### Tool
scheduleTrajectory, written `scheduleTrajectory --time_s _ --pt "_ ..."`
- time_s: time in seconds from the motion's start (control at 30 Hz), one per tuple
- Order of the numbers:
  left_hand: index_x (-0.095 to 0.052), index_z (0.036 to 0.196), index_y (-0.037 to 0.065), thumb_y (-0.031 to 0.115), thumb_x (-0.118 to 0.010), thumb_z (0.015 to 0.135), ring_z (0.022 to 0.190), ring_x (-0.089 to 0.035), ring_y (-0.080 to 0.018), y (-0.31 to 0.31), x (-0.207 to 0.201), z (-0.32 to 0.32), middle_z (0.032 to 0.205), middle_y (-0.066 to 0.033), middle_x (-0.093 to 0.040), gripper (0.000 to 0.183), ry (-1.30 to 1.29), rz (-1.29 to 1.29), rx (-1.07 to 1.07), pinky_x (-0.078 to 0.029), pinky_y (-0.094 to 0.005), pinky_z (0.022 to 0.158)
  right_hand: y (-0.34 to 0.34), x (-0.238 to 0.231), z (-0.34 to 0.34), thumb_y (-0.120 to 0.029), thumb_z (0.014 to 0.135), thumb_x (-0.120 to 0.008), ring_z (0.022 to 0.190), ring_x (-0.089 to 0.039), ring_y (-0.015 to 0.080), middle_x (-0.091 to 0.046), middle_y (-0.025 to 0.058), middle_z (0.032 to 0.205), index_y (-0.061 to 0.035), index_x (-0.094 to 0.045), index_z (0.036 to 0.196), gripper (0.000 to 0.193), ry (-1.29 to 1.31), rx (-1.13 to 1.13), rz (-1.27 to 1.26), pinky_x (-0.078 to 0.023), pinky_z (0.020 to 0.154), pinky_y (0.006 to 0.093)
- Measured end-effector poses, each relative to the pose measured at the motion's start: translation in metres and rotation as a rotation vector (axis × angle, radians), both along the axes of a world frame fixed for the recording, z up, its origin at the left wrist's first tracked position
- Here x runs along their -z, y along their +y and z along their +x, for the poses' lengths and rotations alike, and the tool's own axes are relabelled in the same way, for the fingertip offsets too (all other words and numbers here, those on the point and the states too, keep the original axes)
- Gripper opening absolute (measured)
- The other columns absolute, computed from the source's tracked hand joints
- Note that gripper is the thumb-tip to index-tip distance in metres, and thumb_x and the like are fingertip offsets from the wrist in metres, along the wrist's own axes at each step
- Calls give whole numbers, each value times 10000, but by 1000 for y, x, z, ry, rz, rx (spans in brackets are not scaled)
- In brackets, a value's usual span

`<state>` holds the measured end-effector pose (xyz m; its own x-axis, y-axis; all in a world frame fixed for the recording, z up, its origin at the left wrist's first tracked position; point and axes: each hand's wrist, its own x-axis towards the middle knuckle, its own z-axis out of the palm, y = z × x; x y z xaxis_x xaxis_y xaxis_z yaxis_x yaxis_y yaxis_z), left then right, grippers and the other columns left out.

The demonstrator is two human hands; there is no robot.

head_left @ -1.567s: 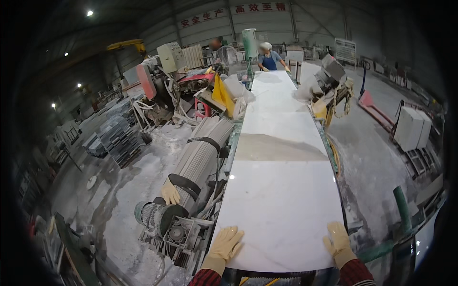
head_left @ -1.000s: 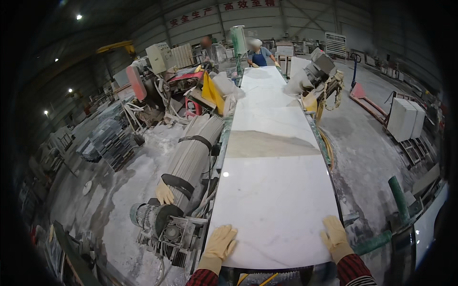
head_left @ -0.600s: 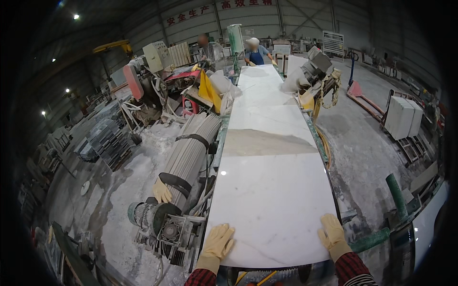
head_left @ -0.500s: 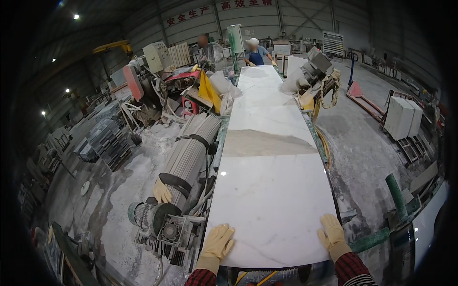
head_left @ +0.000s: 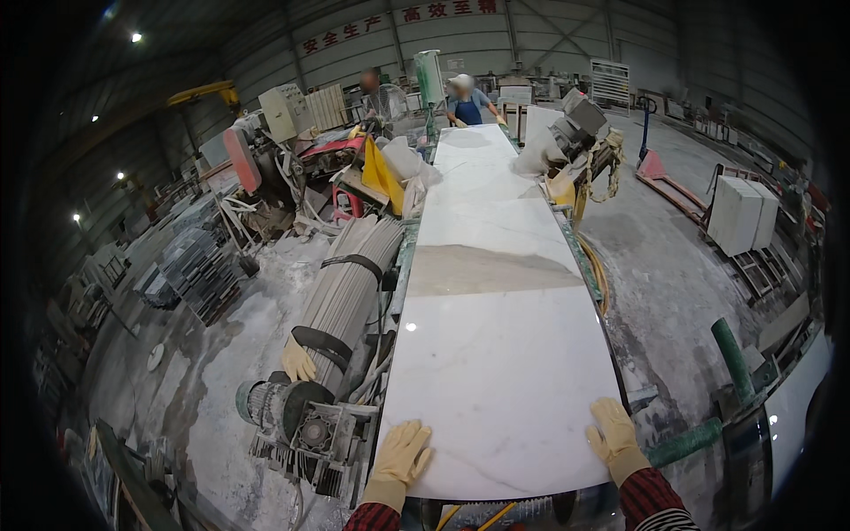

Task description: The person repeatedly picks up large white stone slabs from a conveyor, wipes their surfaces with gloved hands, and places them back onto the line. The cycle of lifting, wiping, and repositioning continues throughout the clip.

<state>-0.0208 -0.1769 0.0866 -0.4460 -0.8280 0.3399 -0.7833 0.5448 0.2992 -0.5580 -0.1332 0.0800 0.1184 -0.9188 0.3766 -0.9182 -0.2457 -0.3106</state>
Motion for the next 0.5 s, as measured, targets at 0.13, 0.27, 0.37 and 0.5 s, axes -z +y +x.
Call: scheduleTrajectory --time_s 0.13,0.27,0.37,0.5 --pt "-645 1490 50 287 -736 1047 1466 -548 -494 4 -1 -3 1561 -262 -620 510 -9 14 -28 -400 -574 1278 2 5 -1 -294 955 -776 1412 -592 511 -662 284 1505 -29 -692 1438 557 7 5 -43 -463 1237 589" --pt "-645 1490 49 288 -738 1047 1466 -548 -498 4 -1 -2 1563 -263 -621 512 2 33 -11 -396 -580 1279 4 13 -4 -293 954 -782 1399 -604 511 -674 278 1489 -28 -700 1427 548 32 4 -88 -467 1236 589" --pt "-646 1489 50 288 -739 1044 1460 -549 -497 5 -5 -3 1561 -261 -620 513 6 45 -4 -397 -583 1275 6 12 -3 -285 952 -785 1397 -607 513 -679 278 1485 -27 -701 1430 549 32 9 -81 -469 1234 591" --pt "-649 1482 50 286 -743 1036 1450 -551 -495 7 -2 2 1552 -259 -621 513 -11 25 -9 -401 -577 1270 6 0 4 -269 950 -791 1399 -607 515 -682 280 1483 -28 -704 1437 550 -16 -17 -40 -471 1231 592"
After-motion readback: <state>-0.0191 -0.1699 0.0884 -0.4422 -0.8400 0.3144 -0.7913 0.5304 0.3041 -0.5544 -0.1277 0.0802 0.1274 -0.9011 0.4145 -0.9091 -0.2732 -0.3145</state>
